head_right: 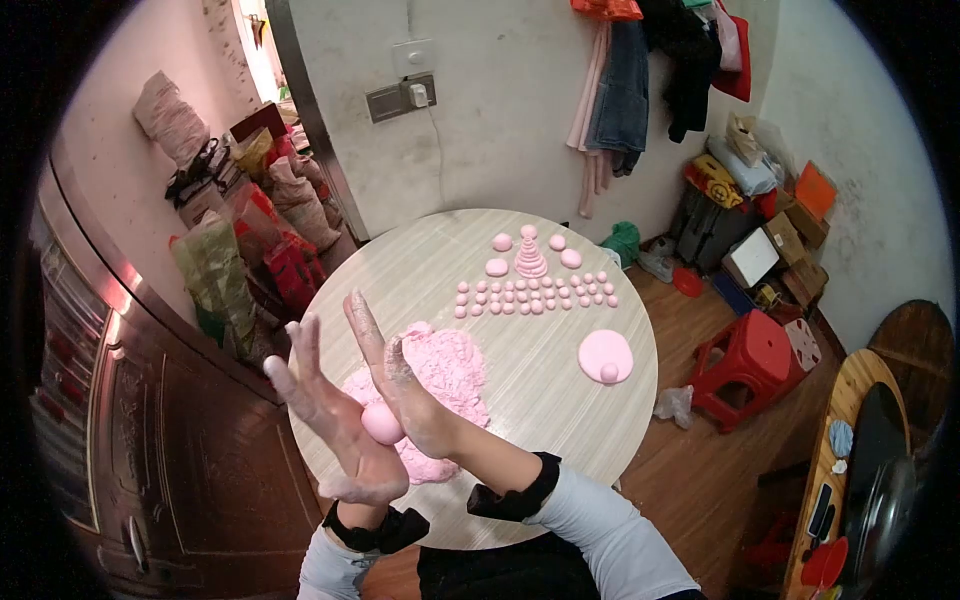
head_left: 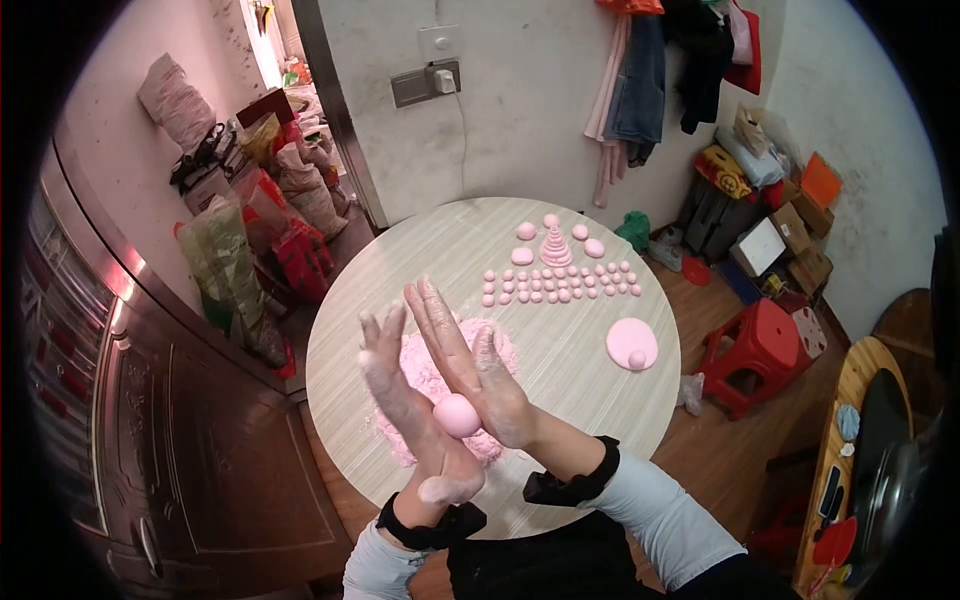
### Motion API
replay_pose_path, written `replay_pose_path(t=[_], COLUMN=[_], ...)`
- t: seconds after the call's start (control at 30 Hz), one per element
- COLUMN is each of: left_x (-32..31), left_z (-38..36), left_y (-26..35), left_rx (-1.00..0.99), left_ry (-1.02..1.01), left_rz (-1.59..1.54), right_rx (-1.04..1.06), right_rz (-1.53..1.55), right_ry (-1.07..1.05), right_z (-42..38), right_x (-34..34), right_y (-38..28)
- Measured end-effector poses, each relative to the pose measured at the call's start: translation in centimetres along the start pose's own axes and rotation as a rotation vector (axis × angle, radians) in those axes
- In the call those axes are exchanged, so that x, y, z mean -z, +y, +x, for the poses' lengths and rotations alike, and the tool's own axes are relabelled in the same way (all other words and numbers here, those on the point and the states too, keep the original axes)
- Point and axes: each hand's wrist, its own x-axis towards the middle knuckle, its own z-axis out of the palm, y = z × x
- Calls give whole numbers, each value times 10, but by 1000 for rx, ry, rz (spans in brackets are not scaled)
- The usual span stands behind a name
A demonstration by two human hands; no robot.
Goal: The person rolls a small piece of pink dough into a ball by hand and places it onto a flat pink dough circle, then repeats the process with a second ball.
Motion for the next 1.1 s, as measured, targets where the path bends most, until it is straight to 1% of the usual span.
replay_pose_path(t=[0.03,0.07,0.1,0.13,0.17,0.2,0.23,0.27,0.3,0.33,0.37,0.4,0.43,0.47,0.5,0.53,0.6,0.63,0.67,0.73,0.77,0.8,0.87,0.9,0.93,1.0,1.03,1.07,1.1], left_x=[4,5,6,7,9,8,6,5,4,2,2,2,0,-2,-2,-5,-16,-17,-14,-1,-2,-6,-17,-8,-1,1,2,0,-1], left_z=[7,10,13,15,14,9,0,-7,-10,-15,-13,-10,-4,2,6,9,17,8,7,12,19,19,20,10,0,12,17,16,11], left_y=[8,12,15,15,9,5,3,3,13,18,20,21,20,18,20,31,55,50,43,25,17,23,43,25,17,20,18,12,4], left_rx=[15,13,76,140,148,153,206,257,240,197,197,196,191,366,546,553,645,586,584,530,544,545,631,502,502,416,434,433,414], left_ry=[17,16,74,137,77,82,-51,-191,-284,-326,-320,-311,-305,-288,-269,-266,-298,-208,-211,-82,8,15,-110,-64,-74,70,156,165,153], left_rz=[-72,-77,-88,-98,-28,-23,-60,-101,-127,-119,-177,-233,-234,-228,-221,-218,-216,-260,-265,-358,-391,-387,-240,-350,-352,-314,-333,-330,-270], right_rx=[-32,-64,-107,-107,-46,12,74,75,80,85,60,59,51,40,82,75,154,111,113,54,65,61,141,74,80,-24,-42,-46,16], right_rz=[-127,-254,-251,-255,-186,-112,-134,-128,-131,-137,-222,-227,-303,-377,-382,-379,-374,-427,-431,-584,-556,-553,-366,-325,-325,-454,-465,-465,-361], right_ry=[20,40,32,28,19,13,17,23,95,166,194,192,155,116,114,114,159,169,172,109,55,48,74,121,128,137,100,92,96], right_z=[-2,-4,-12,-14,-15,-17,-11,-6,0,3,3,0,-5,-7,-10,-8,3,5,1,-8,-13,-11,-3,0,-2,-9,-13,-14,-12], right_x=[3,7,8,5,-1,-8,-11,-6,2,9,15,13,10,7,1,-1,5,13,18,17,7,4,1,7,14,23,15,11,3], right_y=[5,11,19,16,9,2,-10,-10,-9,-8,-5,-5,-3,-4,-7,-11,-21,-17,-10,6,5,3,-1,0,10,30,30,26,19])
